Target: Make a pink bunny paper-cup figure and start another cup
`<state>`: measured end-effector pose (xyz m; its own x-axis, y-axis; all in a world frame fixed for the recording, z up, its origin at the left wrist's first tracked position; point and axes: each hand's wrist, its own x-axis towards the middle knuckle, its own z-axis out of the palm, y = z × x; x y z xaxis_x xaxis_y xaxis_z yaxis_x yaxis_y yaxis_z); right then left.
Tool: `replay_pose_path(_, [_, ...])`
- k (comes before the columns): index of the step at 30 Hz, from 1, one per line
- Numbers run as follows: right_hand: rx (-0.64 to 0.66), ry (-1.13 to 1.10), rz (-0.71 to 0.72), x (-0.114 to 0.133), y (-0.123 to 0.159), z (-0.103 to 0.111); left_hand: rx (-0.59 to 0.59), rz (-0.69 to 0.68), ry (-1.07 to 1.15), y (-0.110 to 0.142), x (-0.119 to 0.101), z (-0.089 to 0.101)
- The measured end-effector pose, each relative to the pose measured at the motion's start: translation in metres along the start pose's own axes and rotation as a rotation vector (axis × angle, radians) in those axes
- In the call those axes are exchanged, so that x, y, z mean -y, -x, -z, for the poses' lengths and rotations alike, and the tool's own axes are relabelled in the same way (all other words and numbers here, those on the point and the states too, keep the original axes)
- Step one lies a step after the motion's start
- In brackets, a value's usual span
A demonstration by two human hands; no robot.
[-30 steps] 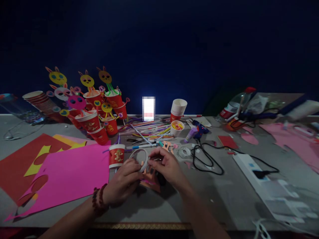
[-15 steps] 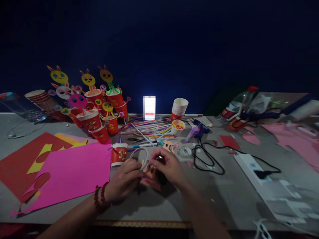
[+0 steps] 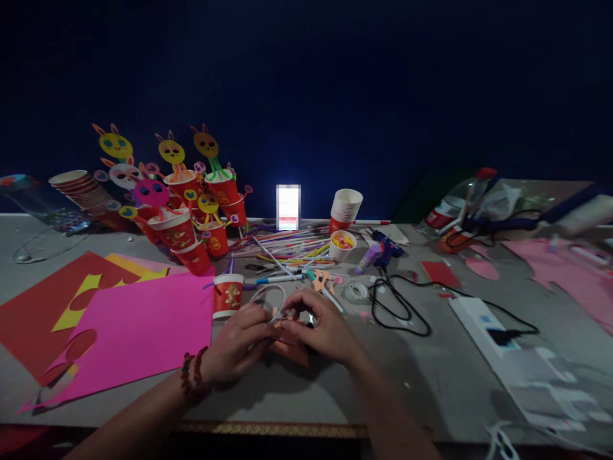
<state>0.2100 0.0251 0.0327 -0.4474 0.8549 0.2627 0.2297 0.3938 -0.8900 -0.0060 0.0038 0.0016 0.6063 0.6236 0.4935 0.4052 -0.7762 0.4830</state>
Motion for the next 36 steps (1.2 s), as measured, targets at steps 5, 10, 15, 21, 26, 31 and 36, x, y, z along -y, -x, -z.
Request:
replay_pose_path(5, [0.018, 0.131, 0.047, 0.003, -0.003, 0.001, -0.001, -0.009, -0.035, 0.001, 0.0, -0.001])
replay_pose_path(10, [0.035, 0.175, 0.108, 0.0, -0.003, 0.002, -0.012, -0.007, -0.058, 0.001, 0.0, -0.003])
replay_pose_path(15, [0.038, 0.129, 0.121, -0.001, -0.004, 0.002, -0.007, -0.012, -0.044, 0.0, -0.002, -0.002])
replay_pose_path(21, [-0.051, -0.146, 0.03, -0.012, -0.004, -0.008, -0.067, 0.002, 0.035, -0.001, -0.007, -0.001])
replay_pose_path(26, [-0.219, -0.44, -0.191, -0.017, 0.0, -0.028, -0.135, 0.062, 0.118, -0.001, -0.009, -0.004])
replay_pose_path(31, [-0.284, -0.617, -0.329, -0.009, 0.004, -0.039, -0.218, 0.065, 0.051, 0.0, -0.008, -0.01])
replay_pose_path(36, [-0.26, -0.817, -0.458, 0.0, 0.006, -0.047, -0.245, 0.015, 0.022, -0.002, -0.008, -0.013])
